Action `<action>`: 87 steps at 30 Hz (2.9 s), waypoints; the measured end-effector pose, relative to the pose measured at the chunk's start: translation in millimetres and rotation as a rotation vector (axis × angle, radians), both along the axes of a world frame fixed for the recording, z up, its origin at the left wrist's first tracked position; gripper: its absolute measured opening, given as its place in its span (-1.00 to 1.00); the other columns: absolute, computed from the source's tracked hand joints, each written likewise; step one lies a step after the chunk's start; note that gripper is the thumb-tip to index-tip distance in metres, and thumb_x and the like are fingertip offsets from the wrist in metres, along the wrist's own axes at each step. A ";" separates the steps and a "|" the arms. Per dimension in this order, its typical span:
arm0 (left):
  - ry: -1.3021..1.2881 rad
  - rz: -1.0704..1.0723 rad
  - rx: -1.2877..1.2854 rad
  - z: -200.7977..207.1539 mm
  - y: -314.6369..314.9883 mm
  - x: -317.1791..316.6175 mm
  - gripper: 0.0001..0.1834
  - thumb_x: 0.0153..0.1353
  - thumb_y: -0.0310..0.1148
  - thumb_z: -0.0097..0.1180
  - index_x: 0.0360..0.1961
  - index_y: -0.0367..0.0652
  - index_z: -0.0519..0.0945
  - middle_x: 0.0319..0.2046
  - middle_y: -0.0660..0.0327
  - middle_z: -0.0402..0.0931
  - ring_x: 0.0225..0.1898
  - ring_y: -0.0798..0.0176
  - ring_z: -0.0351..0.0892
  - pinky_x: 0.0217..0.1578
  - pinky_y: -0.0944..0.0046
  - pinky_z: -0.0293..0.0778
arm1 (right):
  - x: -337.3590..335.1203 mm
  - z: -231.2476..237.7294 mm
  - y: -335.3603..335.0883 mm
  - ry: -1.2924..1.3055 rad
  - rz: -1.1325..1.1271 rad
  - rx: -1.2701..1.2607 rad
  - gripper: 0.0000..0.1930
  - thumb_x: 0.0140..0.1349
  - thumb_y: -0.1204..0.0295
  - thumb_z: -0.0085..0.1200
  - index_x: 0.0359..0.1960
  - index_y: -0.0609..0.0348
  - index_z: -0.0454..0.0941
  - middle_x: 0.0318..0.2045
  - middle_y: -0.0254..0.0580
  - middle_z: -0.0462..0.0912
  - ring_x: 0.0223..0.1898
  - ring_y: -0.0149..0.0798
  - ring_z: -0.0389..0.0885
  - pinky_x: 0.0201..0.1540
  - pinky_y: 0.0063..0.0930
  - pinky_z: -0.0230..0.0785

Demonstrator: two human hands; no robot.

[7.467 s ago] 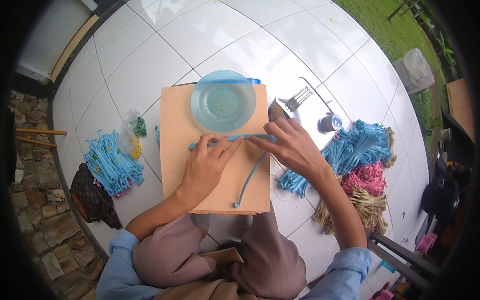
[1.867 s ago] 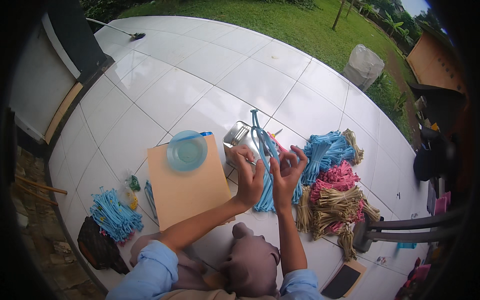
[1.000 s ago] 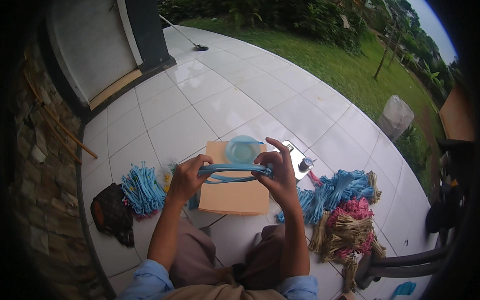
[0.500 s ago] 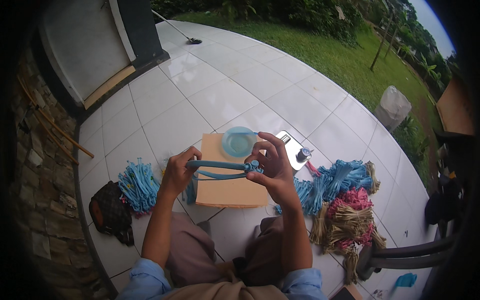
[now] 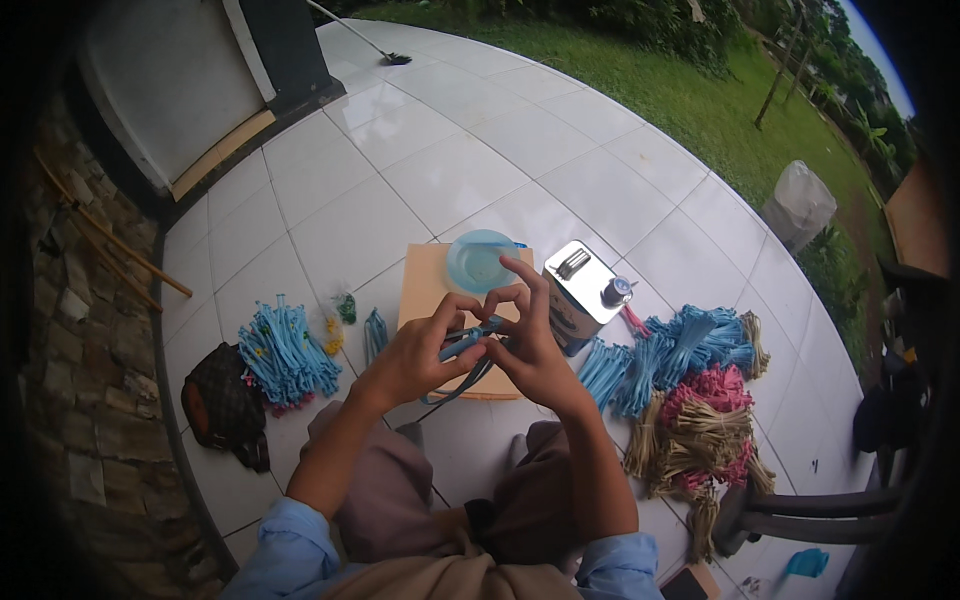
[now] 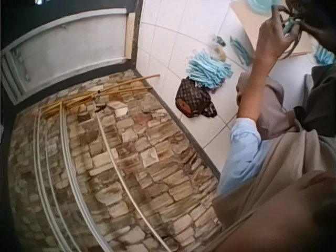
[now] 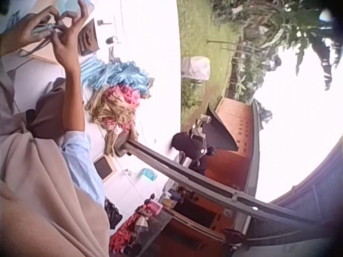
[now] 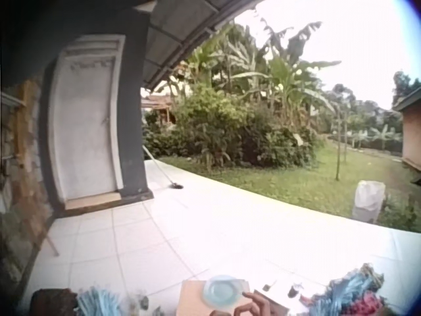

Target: The person prepares blue shoe straps by applying a substance from a container, folding the straps over, and smoothing them against a flat surface.

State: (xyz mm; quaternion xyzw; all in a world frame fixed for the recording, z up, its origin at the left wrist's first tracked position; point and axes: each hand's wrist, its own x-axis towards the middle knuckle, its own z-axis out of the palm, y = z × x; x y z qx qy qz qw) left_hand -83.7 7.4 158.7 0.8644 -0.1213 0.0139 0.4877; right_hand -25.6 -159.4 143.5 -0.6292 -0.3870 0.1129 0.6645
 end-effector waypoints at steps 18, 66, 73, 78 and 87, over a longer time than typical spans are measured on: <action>-0.074 0.193 -0.020 -34.2 -18.3 7.2 -0.71 0.32 -0.25 -0.08 -0.31 -0.34 0.40 -0.59 -0.04 0.47 -0.57 -0.01 0.52 -0.53 0.10 0.34 | -4.9 -0.1 9.7 0.212 -0.312 -0.191 -0.33 0.19 0.67 -0.06 0.25 0.08 -0.15 -0.27 -0.18 0.30 -0.49 -0.46 0.42 -0.51 -0.64 0.32; 0.066 0.185 -0.375 -16.0 4.5 13.2 -0.80 0.30 -0.30 0.00 -0.18 -0.20 0.50 -0.54 0.36 0.38 -0.43 0.54 0.39 -0.33 0.52 0.36 | 23.1 7.2 -31.0 0.003 -0.453 0.451 -0.48 0.20 0.65 -0.01 0.13 0.14 0.02 -0.18 -0.04 0.54 -0.12 -0.32 0.50 0.02 -0.43 0.30; 0.024 0.193 -0.341 -16.7 -0.7 15.5 -0.85 0.23 -0.41 0.08 -0.22 -0.25 0.47 -0.41 0.30 0.53 -0.32 0.52 0.51 -0.25 0.47 0.46 | 15.8 16.1 -27.7 0.125 -0.403 0.490 -0.37 0.14 0.64 0.09 0.18 0.12 0.00 -0.11 0.07 0.54 -0.21 -0.36 0.51 -0.14 -0.54 0.36; 0.057 0.223 -0.215 -11.8 -8.0 16.5 -0.84 0.23 -0.39 0.09 -0.24 -0.25 0.45 -0.42 0.27 0.53 -0.35 0.49 0.50 -0.30 0.45 0.43 | 16.3 16.5 -27.4 0.440 -0.313 0.294 -0.27 0.12 0.52 0.17 0.25 0.16 -0.02 -0.14 0.12 0.57 -0.35 -0.45 0.48 -0.31 -0.64 0.30; -0.299 0.400 -0.196 -41.3 -56.3 37.3 -0.80 0.37 -0.31 -0.20 -0.19 -0.24 0.34 -0.26 -0.02 0.33 -0.39 -0.12 0.53 -0.41 0.05 0.43 | 9.1 -29.1 0.7 0.266 -0.457 -0.047 -0.32 0.30 0.29 -0.04 0.29 0.40 -0.09 -0.13 0.06 0.60 -0.08 -0.18 0.55 0.07 -0.40 0.28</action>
